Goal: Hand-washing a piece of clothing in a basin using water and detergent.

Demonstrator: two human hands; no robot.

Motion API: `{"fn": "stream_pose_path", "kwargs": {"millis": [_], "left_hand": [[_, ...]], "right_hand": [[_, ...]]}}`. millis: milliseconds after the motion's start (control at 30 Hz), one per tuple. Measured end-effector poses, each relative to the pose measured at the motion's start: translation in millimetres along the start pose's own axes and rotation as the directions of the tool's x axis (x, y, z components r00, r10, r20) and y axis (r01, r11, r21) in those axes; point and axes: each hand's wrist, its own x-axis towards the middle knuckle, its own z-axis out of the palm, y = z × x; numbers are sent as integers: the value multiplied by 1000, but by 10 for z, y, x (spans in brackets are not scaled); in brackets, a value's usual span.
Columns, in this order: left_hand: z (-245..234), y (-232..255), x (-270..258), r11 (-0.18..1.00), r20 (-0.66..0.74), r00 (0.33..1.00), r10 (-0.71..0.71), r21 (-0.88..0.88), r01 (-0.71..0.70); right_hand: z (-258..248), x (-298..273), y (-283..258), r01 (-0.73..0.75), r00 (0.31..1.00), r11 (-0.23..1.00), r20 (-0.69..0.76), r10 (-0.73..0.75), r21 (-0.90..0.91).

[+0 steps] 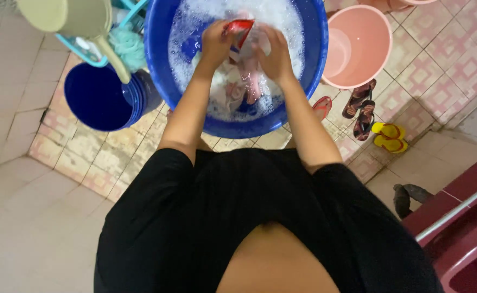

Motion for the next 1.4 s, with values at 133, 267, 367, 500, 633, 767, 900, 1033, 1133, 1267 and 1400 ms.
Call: {"fn": "stream_pose_path", "kwargs": {"millis": [133, 267, 367, 500, 633, 767, 900, 1033, 1133, 1267, 1400], "left_hand": [[-455, 513, 173, 971, 53, 998, 43, -237, -30], [-760, 758, 305, 962, 71, 994, 87, -265, -65], [-1001, 1044, 356, 946, -26, 989, 146, -288, -147], [-1045, 1146, 244, 940, -45, 990, -133, -324, 111], [-1065, 1012, 241, 985, -118, 993, -27, -171, 7], [-1223, 1189, 361, 982, -74, 990, 120, -136, -129], [-1242, 1266, 399, 967, -82, 989, 123, -214, -138], [-1015, 933, 306, 892, 15, 980, -197, -411, 186], [-851, 757, 190, 805, -5, 970, -243, -559, 198], [-831, 739, 173, 779, -87, 951, -298, -598, 190], [-1112, 1060, 303, 941, -111, 981, -157, -317, 114]], "right_hand": [[-250, 334, -708, 385, 918, 921, -78, -389, -53], [-405, 438, -1266, 561, 802, 815, -150, -579, -146], [-361, 597, -1254, 450, 893, 891, 4, -451, 54], [-269, 695, -1145, 324, 945, 881, -69, -320, 345], [-58, 815, -827, 188, 981, 918, -106, -161, 350], [7, 801, -753, -28, 999, 850, 44, 5, 526], [-245, 743, -993, 276, 947, 854, 30, -321, 442], [-103, 742, -767, 29, 973, 871, 187, -138, 491], [-38, 666, -700, -148, 974, 734, 226, -8, 663], [-27, 651, -668, -163, 986, 757, 136, 99, 633], [-95, 619, -802, -124, 990, 754, 28, 138, 645]]}}
